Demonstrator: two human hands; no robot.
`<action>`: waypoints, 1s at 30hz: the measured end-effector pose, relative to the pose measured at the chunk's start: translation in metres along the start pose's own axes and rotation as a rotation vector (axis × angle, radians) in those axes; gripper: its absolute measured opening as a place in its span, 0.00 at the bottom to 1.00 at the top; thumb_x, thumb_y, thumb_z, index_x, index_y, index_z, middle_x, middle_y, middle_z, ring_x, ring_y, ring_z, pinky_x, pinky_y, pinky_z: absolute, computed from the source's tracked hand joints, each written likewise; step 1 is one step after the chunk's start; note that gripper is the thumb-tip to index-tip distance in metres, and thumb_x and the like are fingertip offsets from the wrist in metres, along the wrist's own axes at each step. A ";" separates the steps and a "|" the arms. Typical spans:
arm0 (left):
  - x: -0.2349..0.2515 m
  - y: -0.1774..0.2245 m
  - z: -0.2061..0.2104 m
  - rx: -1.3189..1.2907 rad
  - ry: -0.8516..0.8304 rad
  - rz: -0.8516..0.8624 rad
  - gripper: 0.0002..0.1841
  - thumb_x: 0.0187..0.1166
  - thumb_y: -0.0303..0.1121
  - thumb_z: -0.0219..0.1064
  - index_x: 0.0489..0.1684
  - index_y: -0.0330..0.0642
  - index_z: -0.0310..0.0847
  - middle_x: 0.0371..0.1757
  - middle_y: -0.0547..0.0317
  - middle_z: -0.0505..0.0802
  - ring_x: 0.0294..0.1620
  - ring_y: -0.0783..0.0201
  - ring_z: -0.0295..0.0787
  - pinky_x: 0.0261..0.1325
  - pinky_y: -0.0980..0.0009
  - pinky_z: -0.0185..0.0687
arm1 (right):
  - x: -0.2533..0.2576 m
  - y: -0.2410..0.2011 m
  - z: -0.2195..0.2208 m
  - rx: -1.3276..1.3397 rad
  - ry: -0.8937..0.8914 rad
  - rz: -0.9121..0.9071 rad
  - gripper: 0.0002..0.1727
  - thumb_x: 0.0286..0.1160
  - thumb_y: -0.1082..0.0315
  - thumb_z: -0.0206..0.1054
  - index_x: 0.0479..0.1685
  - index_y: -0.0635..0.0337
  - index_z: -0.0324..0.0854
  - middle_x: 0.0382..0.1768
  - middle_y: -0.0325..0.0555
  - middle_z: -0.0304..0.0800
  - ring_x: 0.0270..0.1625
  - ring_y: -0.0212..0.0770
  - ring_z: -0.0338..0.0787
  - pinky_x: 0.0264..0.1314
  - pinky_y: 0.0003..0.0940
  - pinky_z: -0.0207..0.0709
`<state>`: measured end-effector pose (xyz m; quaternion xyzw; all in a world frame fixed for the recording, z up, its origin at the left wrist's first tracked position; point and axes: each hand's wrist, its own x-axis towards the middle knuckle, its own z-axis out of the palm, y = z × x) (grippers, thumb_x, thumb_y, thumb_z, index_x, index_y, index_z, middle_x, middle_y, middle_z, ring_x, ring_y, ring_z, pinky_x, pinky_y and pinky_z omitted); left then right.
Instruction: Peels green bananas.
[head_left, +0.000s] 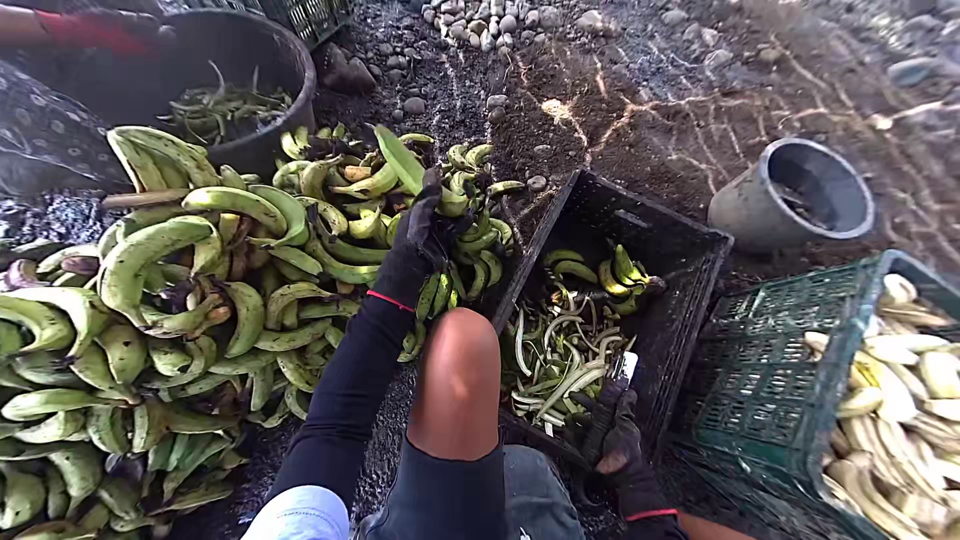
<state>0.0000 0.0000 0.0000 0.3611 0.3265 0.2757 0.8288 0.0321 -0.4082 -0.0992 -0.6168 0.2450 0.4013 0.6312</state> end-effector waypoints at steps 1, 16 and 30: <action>-0.010 0.011 0.012 0.051 -0.052 0.047 0.24 0.90 0.55 0.51 0.68 0.45 0.75 0.49 0.54 0.91 0.46 0.59 0.91 0.49 0.59 0.91 | -0.002 -0.003 0.004 -0.002 -0.037 -0.030 0.49 0.82 0.23 0.26 0.72 0.54 0.73 0.49 0.55 0.93 0.31 0.48 0.91 0.32 0.47 0.86; -0.101 -0.079 0.110 0.499 -0.232 0.293 0.21 0.79 0.39 0.73 0.67 0.44 0.76 0.49 0.55 0.91 0.44 0.63 0.90 0.47 0.61 0.91 | -0.083 -0.023 0.048 0.022 -0.278 -0.375 0.30 0.96 0.48 0.38 0.79 0.59 0.68 0.52 0.48 0.94 0.27 0.40 0.91 0.28 0.37 0.89; -0.136 -0.150 0.139 0.549 -0.507 0.345 0.26 0.75 0.32 0.77 0.72 0.45 0.75 0.57 0.64 0.91 0.54 0.72 0.89 0.60 0.68 0.88 | -0.089 -0.052 0.043 -0.066 -0.042 -0.726 0.28 0.95 0.51 0.43 0.66 0.67 0.77 0.37 0.51 0.91 0.26 0.38 0.89 0.31 0.37 0.89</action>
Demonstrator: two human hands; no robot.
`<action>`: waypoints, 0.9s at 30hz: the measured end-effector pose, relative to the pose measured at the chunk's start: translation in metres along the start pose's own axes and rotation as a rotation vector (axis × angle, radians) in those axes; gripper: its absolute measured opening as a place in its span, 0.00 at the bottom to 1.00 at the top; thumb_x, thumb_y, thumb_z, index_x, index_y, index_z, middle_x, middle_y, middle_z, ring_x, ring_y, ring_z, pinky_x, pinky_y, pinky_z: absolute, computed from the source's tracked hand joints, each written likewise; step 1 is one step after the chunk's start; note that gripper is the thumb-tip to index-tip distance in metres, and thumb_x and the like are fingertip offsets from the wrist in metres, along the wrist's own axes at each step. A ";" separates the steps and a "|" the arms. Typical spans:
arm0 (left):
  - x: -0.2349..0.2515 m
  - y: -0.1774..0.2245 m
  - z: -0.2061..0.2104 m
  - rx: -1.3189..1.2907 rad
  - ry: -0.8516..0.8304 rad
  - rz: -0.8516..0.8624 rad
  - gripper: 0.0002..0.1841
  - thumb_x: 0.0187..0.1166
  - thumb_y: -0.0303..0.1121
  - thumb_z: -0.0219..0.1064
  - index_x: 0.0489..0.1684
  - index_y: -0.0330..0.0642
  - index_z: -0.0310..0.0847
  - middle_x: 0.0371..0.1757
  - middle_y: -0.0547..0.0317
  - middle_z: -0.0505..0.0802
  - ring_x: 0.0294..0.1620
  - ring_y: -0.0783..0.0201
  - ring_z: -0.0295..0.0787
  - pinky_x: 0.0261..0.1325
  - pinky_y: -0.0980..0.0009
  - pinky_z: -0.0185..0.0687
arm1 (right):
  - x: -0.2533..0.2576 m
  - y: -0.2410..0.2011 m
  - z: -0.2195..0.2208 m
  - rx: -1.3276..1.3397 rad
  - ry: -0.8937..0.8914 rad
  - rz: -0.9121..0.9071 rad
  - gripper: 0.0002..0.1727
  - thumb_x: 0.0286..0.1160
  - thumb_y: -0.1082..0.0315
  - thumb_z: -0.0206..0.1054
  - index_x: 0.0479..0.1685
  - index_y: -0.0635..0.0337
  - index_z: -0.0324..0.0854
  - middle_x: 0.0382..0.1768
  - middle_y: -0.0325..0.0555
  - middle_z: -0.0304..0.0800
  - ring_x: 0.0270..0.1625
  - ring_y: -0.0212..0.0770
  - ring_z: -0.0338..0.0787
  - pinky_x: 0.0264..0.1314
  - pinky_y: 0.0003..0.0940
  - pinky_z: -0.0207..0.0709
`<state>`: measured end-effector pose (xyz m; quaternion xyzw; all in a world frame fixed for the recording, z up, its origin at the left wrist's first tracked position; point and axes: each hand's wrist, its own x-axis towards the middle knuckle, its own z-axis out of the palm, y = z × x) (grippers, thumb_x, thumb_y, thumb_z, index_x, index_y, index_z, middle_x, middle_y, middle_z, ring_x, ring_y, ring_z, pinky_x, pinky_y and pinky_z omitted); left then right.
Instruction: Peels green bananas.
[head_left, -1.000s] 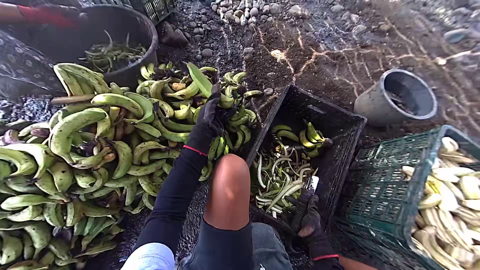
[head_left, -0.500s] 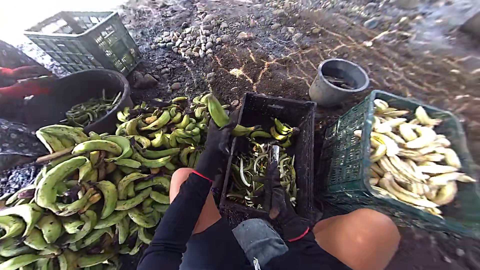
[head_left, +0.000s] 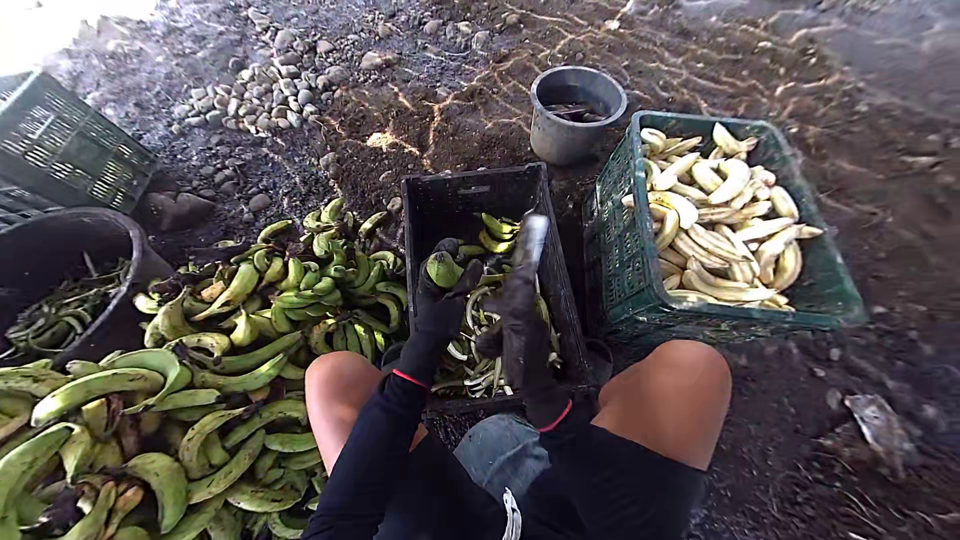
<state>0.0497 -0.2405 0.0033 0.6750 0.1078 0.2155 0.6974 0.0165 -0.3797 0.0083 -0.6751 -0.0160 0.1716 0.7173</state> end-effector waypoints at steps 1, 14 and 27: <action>-0.001 0.000 0.003 -0.067 -0.012 0.009 0.25 0.76 0.32 0.76 0.72 0.47 0.75 0.56 0.66 0.92 0.54 0.71 0.90 0.59 0.67 0.89 | -0.004 0.032 -0.005 -0.127 -0.101 0.205 0.31 0.97 0.49 0.40 0.64 0.70 0.78 0.39 0.55 0.90 0.31 0.44 0.91 0.35 0.43 0.89; 0.009 0.001 -0.026 0.127 -0.039 -0.083 0.32 0.90 0.59 0.35 0.84 0.55 0.67 0.73 0.60 0.84 0.68 0.68 0.81 0.69 0.57 0.78 | 0.021 0.012 -0.041 -0.501 -0.184 -0.111 0.33 0.85 0.52 0.59 0.83 0.65 0.70 0.76 0.61 0.79 0.81 0.47 0.76 0.87 0.44 0.65; -0.014 -0.005 -0.040 0.184 -0.239 -0.172 0.30 0.91 0.58 0.38 0.88 0.61 0.65 0.80 0.61 0.79 0.73 0.66 0.78 0.73 0.54 0.75 | 0.049 -0.008 -0.018 -1.011 -0.031 0.032 0.27 0.84 0.45 0.64 0.78 0.43 0.80 0.65 0.60 0.89 0.72 0.65 0.81 0.75 0.69 0.67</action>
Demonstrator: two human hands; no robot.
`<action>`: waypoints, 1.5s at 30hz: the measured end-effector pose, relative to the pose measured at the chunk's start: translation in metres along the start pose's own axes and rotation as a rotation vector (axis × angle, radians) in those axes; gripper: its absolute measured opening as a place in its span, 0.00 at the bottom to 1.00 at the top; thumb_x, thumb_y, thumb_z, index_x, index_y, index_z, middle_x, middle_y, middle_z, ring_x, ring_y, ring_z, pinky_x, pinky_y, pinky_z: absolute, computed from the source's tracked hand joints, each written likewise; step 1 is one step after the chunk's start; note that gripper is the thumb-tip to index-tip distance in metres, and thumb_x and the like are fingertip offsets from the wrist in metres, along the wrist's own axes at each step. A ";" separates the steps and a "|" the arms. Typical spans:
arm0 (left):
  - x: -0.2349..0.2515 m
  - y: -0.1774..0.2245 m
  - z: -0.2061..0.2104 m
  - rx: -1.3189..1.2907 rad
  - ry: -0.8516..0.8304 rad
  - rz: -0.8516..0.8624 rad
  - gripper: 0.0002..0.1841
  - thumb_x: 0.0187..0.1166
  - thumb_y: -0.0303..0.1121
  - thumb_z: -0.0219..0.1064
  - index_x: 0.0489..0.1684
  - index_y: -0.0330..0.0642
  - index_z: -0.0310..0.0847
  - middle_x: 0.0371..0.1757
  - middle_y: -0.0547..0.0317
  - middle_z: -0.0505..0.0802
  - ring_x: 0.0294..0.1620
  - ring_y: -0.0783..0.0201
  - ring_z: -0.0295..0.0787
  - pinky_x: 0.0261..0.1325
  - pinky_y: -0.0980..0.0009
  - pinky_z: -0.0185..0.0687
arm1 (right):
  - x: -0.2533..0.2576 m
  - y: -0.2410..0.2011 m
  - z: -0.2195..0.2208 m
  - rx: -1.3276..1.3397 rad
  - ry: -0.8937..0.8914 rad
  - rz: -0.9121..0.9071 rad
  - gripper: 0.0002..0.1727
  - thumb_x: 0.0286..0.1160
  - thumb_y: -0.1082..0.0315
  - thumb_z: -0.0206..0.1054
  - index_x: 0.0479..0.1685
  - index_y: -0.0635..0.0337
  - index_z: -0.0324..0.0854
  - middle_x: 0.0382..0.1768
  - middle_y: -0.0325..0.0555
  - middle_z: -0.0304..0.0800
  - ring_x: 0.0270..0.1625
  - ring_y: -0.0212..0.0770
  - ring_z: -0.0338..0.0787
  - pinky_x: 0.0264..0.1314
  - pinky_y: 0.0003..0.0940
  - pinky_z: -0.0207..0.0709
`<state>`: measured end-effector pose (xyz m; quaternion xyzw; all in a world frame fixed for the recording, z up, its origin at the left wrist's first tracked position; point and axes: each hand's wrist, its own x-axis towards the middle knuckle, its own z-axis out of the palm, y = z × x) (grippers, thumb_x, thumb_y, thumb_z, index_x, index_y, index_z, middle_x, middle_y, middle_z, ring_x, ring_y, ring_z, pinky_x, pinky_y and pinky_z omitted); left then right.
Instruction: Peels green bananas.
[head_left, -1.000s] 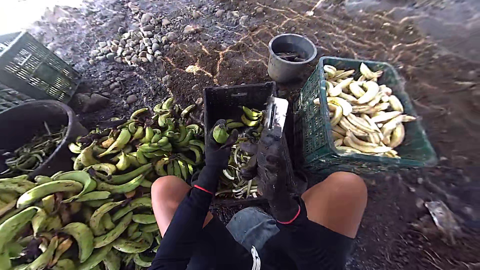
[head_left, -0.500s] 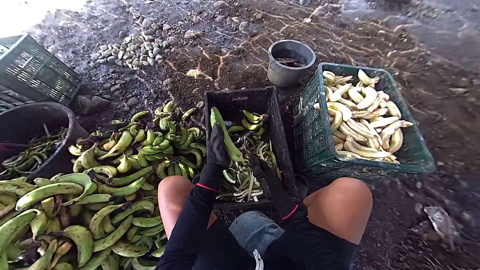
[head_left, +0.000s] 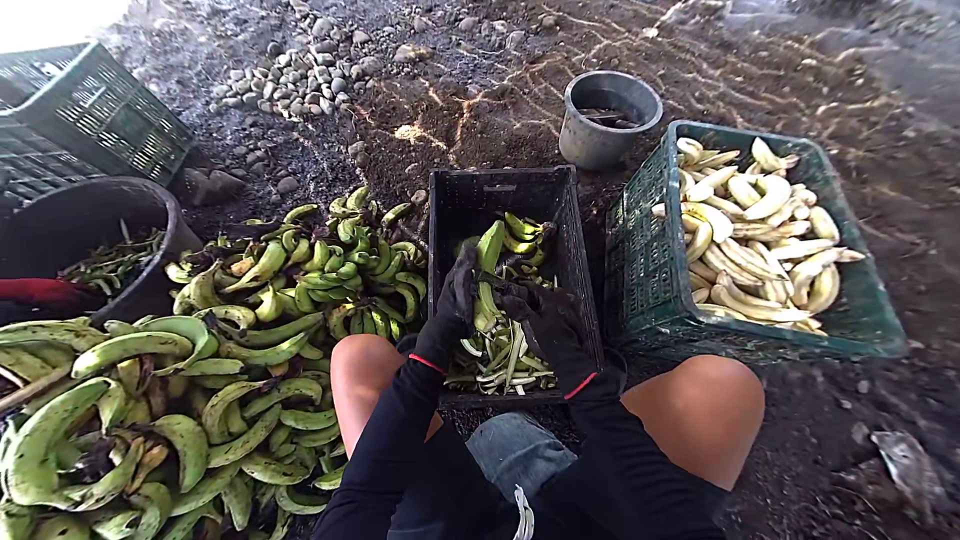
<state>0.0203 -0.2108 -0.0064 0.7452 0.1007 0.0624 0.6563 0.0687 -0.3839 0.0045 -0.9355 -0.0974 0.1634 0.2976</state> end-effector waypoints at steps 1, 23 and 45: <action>-0.002 -0.001 0.005 0.002 0.013 -0.031 0.31 0.91 0.62 0.37 0.82 0.59 0.72 0.72 0.60 0.85 0.66 0.66 0.83 0.67 0.56 0.80 | 0.010 0.002 0.005 0.030 0.049 0.027 0.28 0.83 0.41 0.63 0.77 0.43 0.81 0.64 0.60 0.88 0.71 0.66 0.82 0.71 0.72 0.69; -0.004 -0.001 0.001 0.108 0.212 -0.128 0.31 0.89 0.62 0.39 0.91 0.70 0.55 0.82 0.59 0.76 0.71 0.56 0.80 0.62 0.43 0.81 | -0.021 0.009 -0.002 -0.109 -0.101 -0.012 0.31 0.80 0.38 0.65 0.76 0.44 0.82 0.65 0.62 0.86 0.72 0.65 0.80 0.72 0.67 0.70; -0.009 -0.004 -0.004 0.090 0.223 -0.113 0.28 0.90 0.55 0.46 0.91 0.68 0.57 0.84 0.61 0.75 0.75 0.58 0.77 0.68 0.46 0.79 | -0.036 0.003 0.016 0.017 -0.071 0.037 0.31 0.82 0.42 0.63 0.77 0.49 0.82 0.65 0.62 0.88 0.74 0.64 0.81 0.79 0.65 0.65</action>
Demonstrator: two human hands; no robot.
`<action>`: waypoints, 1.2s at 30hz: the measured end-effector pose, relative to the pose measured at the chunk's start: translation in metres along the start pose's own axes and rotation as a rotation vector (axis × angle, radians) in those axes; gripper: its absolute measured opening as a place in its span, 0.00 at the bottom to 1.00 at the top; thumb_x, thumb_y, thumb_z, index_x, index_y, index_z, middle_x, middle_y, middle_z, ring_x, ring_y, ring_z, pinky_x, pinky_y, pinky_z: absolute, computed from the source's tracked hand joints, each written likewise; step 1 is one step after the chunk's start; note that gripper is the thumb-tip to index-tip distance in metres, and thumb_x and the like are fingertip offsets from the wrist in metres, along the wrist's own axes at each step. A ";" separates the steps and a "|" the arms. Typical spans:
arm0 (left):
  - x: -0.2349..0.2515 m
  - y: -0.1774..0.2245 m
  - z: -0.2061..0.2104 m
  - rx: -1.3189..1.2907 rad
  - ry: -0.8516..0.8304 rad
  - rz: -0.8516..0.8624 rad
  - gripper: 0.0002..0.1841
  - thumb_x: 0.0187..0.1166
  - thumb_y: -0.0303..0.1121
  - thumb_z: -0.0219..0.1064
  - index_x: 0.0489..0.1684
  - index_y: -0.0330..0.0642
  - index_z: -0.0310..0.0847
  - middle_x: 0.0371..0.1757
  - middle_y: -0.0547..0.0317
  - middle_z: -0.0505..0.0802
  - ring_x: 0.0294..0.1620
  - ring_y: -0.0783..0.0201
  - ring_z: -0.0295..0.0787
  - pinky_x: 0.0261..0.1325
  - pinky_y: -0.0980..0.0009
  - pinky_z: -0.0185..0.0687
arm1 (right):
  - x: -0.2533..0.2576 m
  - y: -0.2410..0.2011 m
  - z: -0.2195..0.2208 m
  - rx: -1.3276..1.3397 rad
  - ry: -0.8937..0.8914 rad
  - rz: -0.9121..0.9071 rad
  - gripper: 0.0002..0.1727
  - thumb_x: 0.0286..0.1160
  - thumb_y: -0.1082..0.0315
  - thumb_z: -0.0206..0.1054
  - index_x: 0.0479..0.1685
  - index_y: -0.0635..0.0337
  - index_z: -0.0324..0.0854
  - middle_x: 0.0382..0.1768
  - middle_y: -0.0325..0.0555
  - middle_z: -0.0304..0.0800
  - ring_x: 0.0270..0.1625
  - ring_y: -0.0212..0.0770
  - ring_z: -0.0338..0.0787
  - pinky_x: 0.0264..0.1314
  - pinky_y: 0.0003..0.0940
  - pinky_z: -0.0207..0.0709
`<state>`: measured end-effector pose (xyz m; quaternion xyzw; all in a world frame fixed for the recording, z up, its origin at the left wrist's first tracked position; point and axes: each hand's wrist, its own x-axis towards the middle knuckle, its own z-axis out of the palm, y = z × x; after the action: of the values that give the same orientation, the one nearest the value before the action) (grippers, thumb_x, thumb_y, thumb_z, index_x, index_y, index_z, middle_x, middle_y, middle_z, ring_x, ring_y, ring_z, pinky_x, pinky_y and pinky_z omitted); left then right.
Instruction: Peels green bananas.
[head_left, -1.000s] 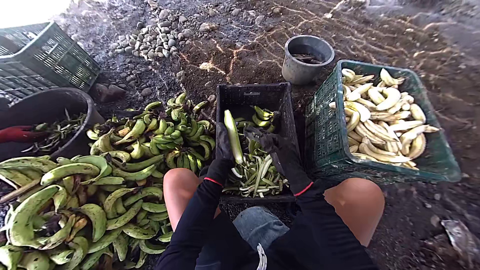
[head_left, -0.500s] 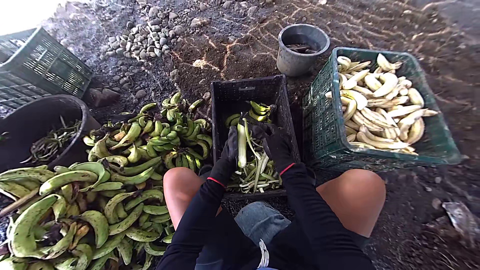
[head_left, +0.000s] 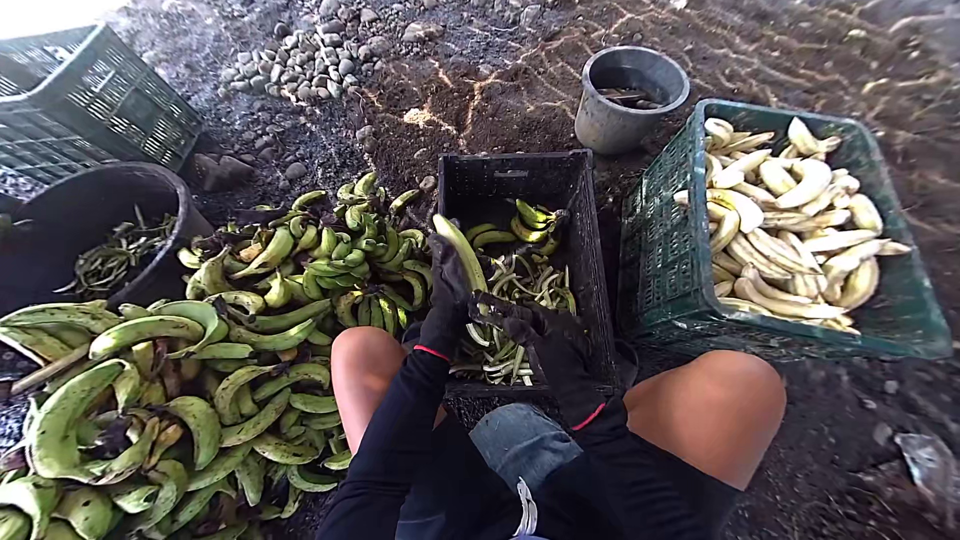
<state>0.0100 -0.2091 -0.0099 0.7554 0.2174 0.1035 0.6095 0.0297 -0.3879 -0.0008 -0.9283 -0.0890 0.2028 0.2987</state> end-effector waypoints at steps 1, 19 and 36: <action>-0.003 -0.003 0.000 0.004 -0.085 0.013 0.28 0.91 0.54 0.46 0.90 0.65 0.60 0.82 0.60 0.77 0.74 0.60 0.78 0.69 0.49 0.79 | 0.012 0.001 -0.001 0.021 0.037 0.006 0.29 0.82 0.43 0.63 0.76 0.47 0.82 0.64 0.62 0.88 0.72 0.65 0.82 0.76 0.68 0.67; 0.002 0.000 0.003 -0.422 0.124 0.099 0.28 0.92 0.59 0.33 0.86 0.65 0.62 0.69 0.64 0.86 0.62 0.66 0.84 0.63 0.59 0.84 | 0.000 -0.006 0.015 0.029 0.245 -0.085 0.37 0.76 0.33 0.63 0.77 0.48 0.82 0.63 0.67 0.86 0.70 0.69 0.81 0.71 0.70 0.69; -0.001 0.000 0.006 0.032 -0.348 0.086 0.34 0.87 0.67 0.39 0.91 0.67 0.57 0.80 0.60 0.80 0.72 0.62 0.82 0.71 0.49 0.78 | 0.071 -0.008 -0.028 0.287 0.108 0.016 0.29 0.93 0.43 0.47 0.74 0.53 0.79 0.61 0.59 0.90 0.65 0.59 0.88 0.69 0.66 0.75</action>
<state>0.0121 -0.2150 -0.0112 0.7802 0.0777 -0.0063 0.6207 0.1054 -0.3759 0.0020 -0.8863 -0.0356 0.1657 0.4309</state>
